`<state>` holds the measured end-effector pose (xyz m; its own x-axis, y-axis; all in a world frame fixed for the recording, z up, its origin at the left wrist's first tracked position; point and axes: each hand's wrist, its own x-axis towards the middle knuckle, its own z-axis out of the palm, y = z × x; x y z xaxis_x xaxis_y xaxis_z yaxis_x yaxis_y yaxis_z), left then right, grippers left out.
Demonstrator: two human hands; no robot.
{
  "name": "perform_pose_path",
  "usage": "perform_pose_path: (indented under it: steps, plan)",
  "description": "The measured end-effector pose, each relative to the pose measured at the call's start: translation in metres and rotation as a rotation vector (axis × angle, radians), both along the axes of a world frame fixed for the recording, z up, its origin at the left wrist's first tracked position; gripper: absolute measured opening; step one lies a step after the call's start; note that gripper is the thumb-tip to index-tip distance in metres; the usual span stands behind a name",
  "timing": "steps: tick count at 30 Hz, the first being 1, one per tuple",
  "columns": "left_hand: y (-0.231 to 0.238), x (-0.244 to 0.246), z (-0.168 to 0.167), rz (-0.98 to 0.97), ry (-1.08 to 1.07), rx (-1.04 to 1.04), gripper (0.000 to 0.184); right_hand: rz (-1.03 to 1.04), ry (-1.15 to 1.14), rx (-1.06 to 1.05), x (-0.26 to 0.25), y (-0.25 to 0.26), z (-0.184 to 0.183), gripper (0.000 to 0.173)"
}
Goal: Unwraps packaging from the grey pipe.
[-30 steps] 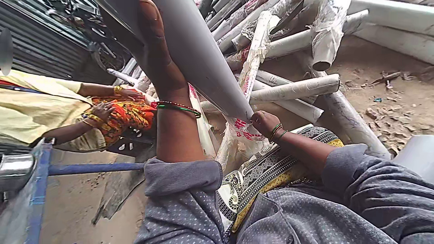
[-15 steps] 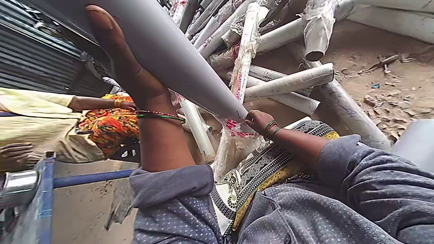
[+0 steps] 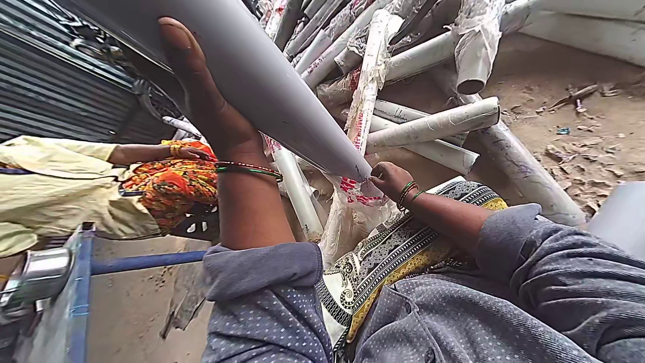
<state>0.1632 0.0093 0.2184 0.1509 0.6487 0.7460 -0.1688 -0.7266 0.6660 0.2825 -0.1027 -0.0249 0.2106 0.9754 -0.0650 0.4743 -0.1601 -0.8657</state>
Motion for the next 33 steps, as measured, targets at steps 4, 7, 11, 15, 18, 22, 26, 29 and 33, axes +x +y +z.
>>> perform_pose_path:
  steps: [4,7,11,15,18,22,26,29,33]
  plan:
    - [-0.001,0.001,0.0,0.025,0.011,0.025,0.044,0.006,-0.064,0.088,-0.004,0.002,-0.005,0.024]
    - [0.001,0.001,-0.001,0.038,0.013,0.031,0.045,-0.013,-0.081,0.092,-0.009,0.003,-0.002,0.025]
    - [0.0,0.003,-0.001,0.053,0.04,0.018,0.042,-0.022,-0.081,-0.01,-0.011,0.005,0.006,0.026]
    - [-0.002,0.003,-0.001,0.048,0.036,0.02,0.036,0.003,-0.096,-0.026,-0.012,0.004,0.007,0.026]
    - [0.0,0.001,-0.001,0.059,0.044,0.033,0.039,0.059,-0.078,0.029,-0.011,-0.001,0.001,0.026]
    - [0.002,-0.003,-0.002,0.054,0.027,0.029,0.036,0.025,-0.003,0.079,-0.003,-0.007,-0.001,0.026]
    - [0.003,-0.005,-0.002,-0.005,0.006,0.011,0.028,-0.008,-0.041,0.198,-0.002,-0.001,-0.006,0.024]
    - [0.006,-0.005,-0.002,0.013,0.021,0.017,0.032,-0.041,-0.098,0.261,-0.007,0.004,-0.009,0.022]
    - [0.012,-0.007,-0.004,0.057,0.024,0.022,0.053,-0.07,-0.171,0.305,-0.012,0.005,-0.01,0.021]
